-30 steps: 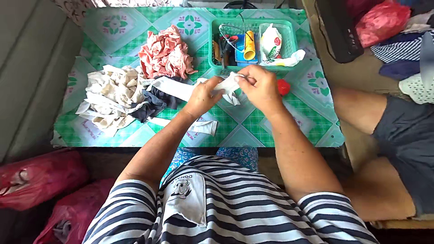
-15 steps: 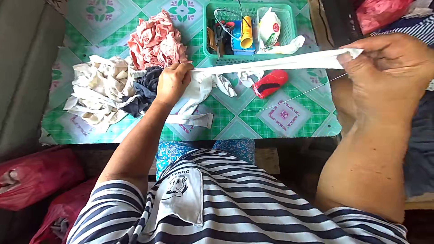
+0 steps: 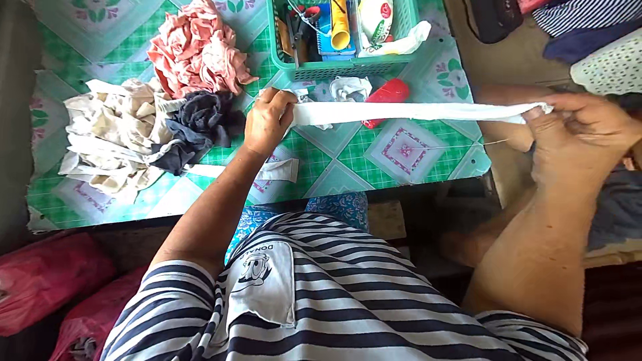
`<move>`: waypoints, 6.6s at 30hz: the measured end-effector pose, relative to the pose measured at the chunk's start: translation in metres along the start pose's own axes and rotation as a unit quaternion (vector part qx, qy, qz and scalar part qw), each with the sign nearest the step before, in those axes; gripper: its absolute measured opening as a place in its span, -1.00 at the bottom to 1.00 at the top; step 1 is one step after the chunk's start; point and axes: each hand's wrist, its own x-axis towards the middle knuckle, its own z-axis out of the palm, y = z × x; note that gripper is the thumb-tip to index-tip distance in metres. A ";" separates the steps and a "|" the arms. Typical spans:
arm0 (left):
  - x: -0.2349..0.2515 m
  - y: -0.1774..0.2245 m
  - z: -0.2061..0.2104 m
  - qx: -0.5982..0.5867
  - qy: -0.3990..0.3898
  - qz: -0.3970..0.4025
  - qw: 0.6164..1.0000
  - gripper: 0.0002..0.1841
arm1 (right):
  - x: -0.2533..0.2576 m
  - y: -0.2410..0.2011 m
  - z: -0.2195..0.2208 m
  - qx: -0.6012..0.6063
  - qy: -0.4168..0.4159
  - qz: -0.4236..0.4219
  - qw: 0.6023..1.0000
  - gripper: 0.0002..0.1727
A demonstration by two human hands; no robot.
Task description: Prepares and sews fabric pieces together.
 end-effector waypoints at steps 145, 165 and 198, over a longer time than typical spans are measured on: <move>-0.074 0.088 -0.083 -0.223 -0.002 -0.112 0.968 -0.83 | -0.002 -0.143 0.230 0.159 -0.182 -0.116 0.963 -0.90; -0.073 0.087 -0.091 -0.485 -0.010 -0.179 0.856 -0.88 | 0.017 -0.147 0.209 0.091 -0.148 -0.212 0.962 -0.82; -0.074 0.095 -0.097 -0.493 -0.043 -0.184 0.849 -0.89 | 0.018 -0.145 0.202 0.112 -0.172 -0.244 0.948 -0.84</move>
